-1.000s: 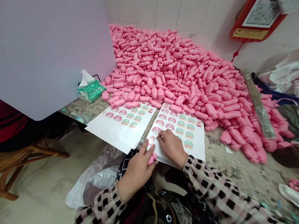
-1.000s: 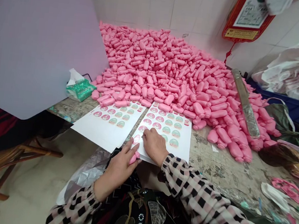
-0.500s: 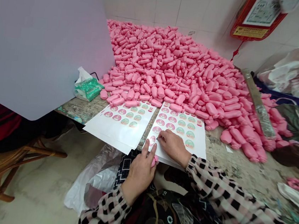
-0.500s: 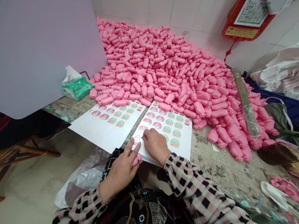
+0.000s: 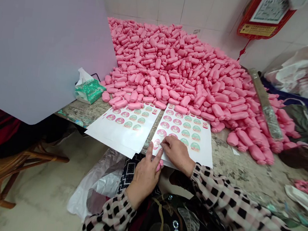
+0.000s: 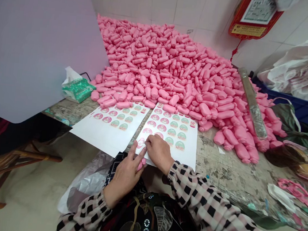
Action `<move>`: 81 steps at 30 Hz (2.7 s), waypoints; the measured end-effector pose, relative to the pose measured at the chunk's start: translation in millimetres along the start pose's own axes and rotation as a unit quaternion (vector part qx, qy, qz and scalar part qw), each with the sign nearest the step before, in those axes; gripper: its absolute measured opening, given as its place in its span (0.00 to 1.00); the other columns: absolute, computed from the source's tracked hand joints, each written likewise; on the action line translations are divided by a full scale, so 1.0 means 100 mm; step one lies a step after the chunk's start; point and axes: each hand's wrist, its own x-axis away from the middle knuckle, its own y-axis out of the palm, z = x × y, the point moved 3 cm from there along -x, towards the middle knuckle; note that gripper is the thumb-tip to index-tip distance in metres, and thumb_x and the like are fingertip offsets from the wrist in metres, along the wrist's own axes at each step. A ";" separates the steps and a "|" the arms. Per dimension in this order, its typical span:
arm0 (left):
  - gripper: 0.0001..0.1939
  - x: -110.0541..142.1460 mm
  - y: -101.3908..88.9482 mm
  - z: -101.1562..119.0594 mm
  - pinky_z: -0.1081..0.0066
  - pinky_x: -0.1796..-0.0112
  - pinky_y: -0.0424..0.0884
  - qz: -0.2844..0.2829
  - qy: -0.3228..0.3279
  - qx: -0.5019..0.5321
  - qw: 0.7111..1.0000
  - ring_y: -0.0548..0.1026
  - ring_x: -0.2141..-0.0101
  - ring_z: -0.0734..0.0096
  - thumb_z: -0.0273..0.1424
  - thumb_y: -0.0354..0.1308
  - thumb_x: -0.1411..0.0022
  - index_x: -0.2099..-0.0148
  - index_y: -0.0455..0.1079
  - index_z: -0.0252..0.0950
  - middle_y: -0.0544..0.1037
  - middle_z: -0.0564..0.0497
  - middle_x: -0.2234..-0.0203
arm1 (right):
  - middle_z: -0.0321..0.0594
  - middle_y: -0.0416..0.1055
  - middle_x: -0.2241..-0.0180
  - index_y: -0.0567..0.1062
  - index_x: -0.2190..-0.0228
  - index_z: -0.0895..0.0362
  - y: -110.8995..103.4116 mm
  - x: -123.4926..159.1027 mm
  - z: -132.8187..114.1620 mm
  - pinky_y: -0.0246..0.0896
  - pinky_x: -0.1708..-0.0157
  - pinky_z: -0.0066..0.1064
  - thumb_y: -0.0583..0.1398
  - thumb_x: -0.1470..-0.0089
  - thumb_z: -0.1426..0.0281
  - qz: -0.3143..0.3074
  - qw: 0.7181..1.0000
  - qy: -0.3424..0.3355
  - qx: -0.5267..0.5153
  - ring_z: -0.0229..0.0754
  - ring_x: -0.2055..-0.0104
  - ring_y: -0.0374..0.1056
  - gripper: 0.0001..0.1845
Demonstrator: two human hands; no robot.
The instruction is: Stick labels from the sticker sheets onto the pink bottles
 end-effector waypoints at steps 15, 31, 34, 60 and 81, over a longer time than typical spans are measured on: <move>0.28 -0.01 -0.02 0.03 0.64 0.63 0.69 -0.020 -0.011 -0.047 0.999 0.75 0.63 0.64 0.33 0.43 0.35 0.34 0.43 0.48 0.44 0.38 0.36 | 0.37 0.73 0.70 0.74 0.72 0.54 -0.09 -0.12 -0.12 0.47 0.75 0.28 0.57 0.49 0.59 -0.024 0.995 0.098 -0.002 0.39 0.67 0.66 0.12; 0.27 0.01 -0.01 0.03 0.62 0.64 0.70 -0.034 -0.020 -0.040 0.998 0.76 0.62 0.60 0.36 0.45 0.36 0.35 0.46 0.45 0.34 0.32 0.36 | 0.35 0.73 0.71 0.75 0.75 0.53 -0.39 -0.33 -0.23 0.49 0.74 0.28 0.62 0.59 0.60 -0.048 0.996 0.068 -0.012 0.40 0.68 0.66 0.10; 0.27 0.00 0.00 0.03 0.61 0.64 0.70 -0.034 -0.025 -0.030 0.999 0.76 0.62 0.59 0.36 0.45 0.36 0.36 0.47 0.46 0.33 0.31 0.36 | 0.33 0.73 0.73 0.75 0.76 0.53 -0.49 -0.38 -0.20 0.49 0.75 0.27 0.63 0.60 0.59 -0.052 0.996 0.063 -0.047 0.38 0.70 0.65 0.11; 0.18 -0.31 -0.38 0.27 0.76 0.82 0.66 -0.113 -0.275 0.845 0.444 0.69 0.81 0.77 0.44 0.50 0.39 0.58 0.65 0.34 0.69 0.54 0.77 | 0.34 0.71 0.73 0.72 0.76 0.55 -0.57 0.49 -0.10 0.58 0.68 0.27 0.61 0.51 0.58 0.036 0.958 -0.065 -0.278 0.36 0.70 0.65 0.13; 0.20 -0.30 -0.36 0.30 0.75 0.81 0.69 -0.133 -0.262 0.833 0.468 0.69 0.81 0.77 0.48 0.49 0.40 0.59 0.63 0.36 0.69 0.54 0.76 | 0.35 0.73 0.71 0.72 0.75 0.55 -0.47 0.48 -0.06 0.59 0.65 0.29 0.63 0.52 0.62 0.007 0.964 -0.065 -0.259 0.42 0.62 0.70 0.10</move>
